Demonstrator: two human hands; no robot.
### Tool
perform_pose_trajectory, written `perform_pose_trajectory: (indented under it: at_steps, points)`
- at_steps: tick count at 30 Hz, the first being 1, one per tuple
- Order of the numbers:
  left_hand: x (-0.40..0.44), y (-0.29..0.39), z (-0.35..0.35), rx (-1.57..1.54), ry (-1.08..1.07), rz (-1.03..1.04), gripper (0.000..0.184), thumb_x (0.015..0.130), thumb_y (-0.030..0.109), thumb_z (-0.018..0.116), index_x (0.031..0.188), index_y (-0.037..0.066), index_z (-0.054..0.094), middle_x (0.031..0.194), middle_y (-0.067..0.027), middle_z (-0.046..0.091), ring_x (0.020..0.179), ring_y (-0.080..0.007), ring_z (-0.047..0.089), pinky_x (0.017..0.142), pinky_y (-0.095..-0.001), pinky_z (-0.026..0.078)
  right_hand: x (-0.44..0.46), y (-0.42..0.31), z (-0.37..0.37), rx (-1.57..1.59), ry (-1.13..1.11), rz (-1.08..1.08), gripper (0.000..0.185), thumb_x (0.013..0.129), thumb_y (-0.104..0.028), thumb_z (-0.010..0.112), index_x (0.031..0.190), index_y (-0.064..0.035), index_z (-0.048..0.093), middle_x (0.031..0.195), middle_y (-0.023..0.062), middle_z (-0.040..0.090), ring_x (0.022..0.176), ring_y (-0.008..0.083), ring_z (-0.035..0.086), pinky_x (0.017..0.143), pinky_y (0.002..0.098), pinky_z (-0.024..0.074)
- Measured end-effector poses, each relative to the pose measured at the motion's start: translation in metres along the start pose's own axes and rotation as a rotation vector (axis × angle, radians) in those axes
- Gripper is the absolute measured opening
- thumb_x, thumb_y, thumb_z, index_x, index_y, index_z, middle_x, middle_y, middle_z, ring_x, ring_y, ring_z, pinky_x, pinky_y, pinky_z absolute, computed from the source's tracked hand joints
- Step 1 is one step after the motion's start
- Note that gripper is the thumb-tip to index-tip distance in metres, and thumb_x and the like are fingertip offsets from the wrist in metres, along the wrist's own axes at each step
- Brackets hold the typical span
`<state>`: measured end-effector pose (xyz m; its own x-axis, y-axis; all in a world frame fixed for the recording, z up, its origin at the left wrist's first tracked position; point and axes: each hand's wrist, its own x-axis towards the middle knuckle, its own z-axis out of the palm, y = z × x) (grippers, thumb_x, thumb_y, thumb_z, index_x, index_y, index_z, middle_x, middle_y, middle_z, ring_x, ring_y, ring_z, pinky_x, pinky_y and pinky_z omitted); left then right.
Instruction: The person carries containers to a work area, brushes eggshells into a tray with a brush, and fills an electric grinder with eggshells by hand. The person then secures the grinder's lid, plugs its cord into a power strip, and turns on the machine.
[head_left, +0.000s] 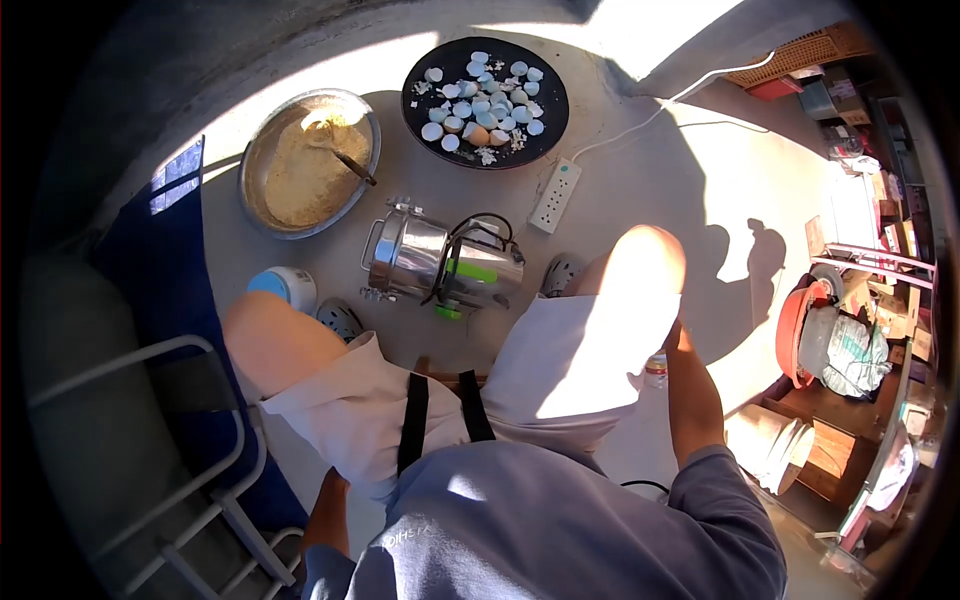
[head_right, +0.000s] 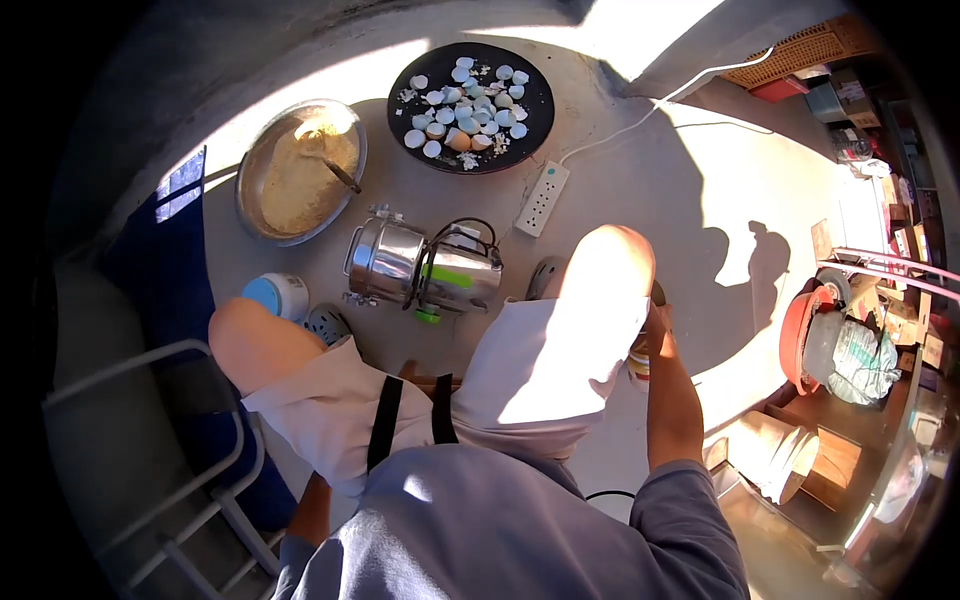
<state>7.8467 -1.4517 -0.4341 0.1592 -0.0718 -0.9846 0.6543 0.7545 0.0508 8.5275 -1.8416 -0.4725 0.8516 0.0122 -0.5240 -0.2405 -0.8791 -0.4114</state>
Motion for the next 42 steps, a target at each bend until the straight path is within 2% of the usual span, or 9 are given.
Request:
perform_pose_trajectory:
  at_steps: [12, 13, 16, 17, 19, 22, 25, 31, 42]
  points:
    - [-0.013, 0.053, 0.082, -0.061, -0.142, -0.030, 0.024, 0.087, 0.020, 0.069, 0.098, 0.001, 0.061, 0.074, -0.0076, 0.061, 0.057, -0.0138, 0.056, 0.042, -0.0262, 0.038, -0.004, 0.169, 0.005, 0.542, 0.112, 0.013, 0.053, 0.087, -0.032, 0.059, 0.128, 0.0020, 0.056, 0.118, 0.0249, 0.064, 0.114, 0.0349, 0.061, 0.095, 0.0418, 0.0472]
    - [-0.016, 0.056, 0.080, -0.058, -0.141, -0.031, 0.023, 0.088, 0.020, 0.069, 0.098, 0.001, 0.061, 0.074, -0.0075, 0.061, 0.057, -0.0138, 0.056, 0.042, -0.0263, 0.038, -0.050, 0.114, -0.002, -0.069, 0.249, 0.023, 0.049, 0.083, -0.026, 0.061, 0.126, -0.0026, 0.059, 0.113, 0.0223, 0.067, 0.110, 0.0330, 0.064, 0.092, 0.0420, 0.0486]
    - [-0.026, 0.073, 0.069, -0.034, -0.135, -0.018, 0.023, 0.088, 0.020, 0.068, 0.097, 0.001, 0.061, 0.074, -0.0074, 0.061, 0.057, -0.0139, 0.056, 0.042, -0.0265, 0.038, -0.111, 0.036, -0.012, 0.068, 0.167, -0.080, 0.038, 0.075, -0.013, 0.071, 0.110, -0.0018, 0.063, 0.099, 0.0140, 0.070, 0.091, 0.0226, 0.068, 0.082, 0.0359, 0.0530]
    - [-0.029, 0.079, 0.067, -0.019, -0.133, -0.019, 0.022, 0.088, 0.020, 0.068, 0.097, 0.001, 0.061, 0.074, -0.0073, 0.061, 0.056, -0.0139, 0.056, 0.042, -0.0265, 0.039, -0.083, 0.091, 0.014, 0.599, 0.194, 0.129, 0.041, 0.074, -0.017, 0.072, 0.110, -0.0001, 0.063, 0.100, 0.0162, 0.070, 0.088, 0.0240, 0.069, 0.079, 0.0359, 0.0531]
    - [-0.035, 0.092, 0.060, 0.009, -0.119, -0.023, 0.022, 0.088, 0.020, 0.068, 0.096, 0.001, 0.061, 0.073, -0.0073, 0.061, 0.056, -0.0139, 0.056, 0.042, -0.0266, 0.039, -0.097, 0.095, 0.019, -0.085, 0.305, 0.000, 0.049, 0.071, -0.029, 0.073, 0.110, 0.0006, 0.065, 0.099, 0.0224, 0.069, 0.096, 0.0342, 0.068, 0.084, 0.0435, 0.0518]
    - [-0.053, 0.106, 0.048, 0.051, -0.090, -0.023, 0.021, 0.088, 0.020, 0.068, 0.096, 0.001, 0.061, 0.073, -0.0071, 0.061, 0.056, -0.0140, 0.056, 0.043, -0.0268, 0.039, -0.124, 0.073, 0.033, -0.107, 0.448, 0.172, 0.046, 0.074, -0.031, 0.070, 0.107, -0.0002, 0.066, 0.100, 0.0251, 0.068, 0.097, 0.0400, 0.066, 0.085, 0.0482, 0.0503]
    - [-0.088, 0.104, 0.037, 0.064, -0.048, -0.017, 0.021, 0.088, 0.020, 0.067, 0.095, 0.001, 0.061, 0.073, -0.0070, 0.061, 0.056, -0.0140, 0.056, 0.043, -0.0270, 0.039, -0.151, 0.079, 0.062, 0.091, -0.255, 0.132, 0.040, 0.081, -0.036, 0.065, 0.108, -0.0056, 0.068, 0.086, 0.0158, 0.070, 0.075, 0.0261, 0.069, 0.072, 0.0417, 0.0542]
    - [-0.115, 0.100, 0.037, 0.014, -0.023, -0.032, 0.020, 0.089, 0.020, 0.066, 0.094, 0.002, 0.061, 0.072, -0.0068, 0.061, 0.056, -0.0141, 0.056, 0.043, -0.0274, 0.039, -0.237, -0.057, 0.079, 0.450, -0.653, 0.428, 0.043, 0.083, -0.038, 0.064, 0.113, -0.0070, 0.065, 0.089, 0.0142, 0.069, 0.074, 0.0216, 0.068, 0.069, 0.0364, 0.0534]
    - [-0.104, 0.183, 0.014, 0.004, -0.053, -0.154, 0.018, 0.090, 0.020, 0.065, 0.091, 0.002, 0.061, 0.071, -0.0063, 0.061, 0.056, -0.0143, 0.056, 0.044, -0.0280, 0.040, -0.209, -0.437, 0.025, 0.309, -0.640, 1.081, 0.049, 0.085, -0.043, 0.061, 0.121, -0.0087, 0.061, 0.095, 0.0121, 0.066, 0.076, 0.0167, 0.065, 0.066, 0.0306, 0.0518]
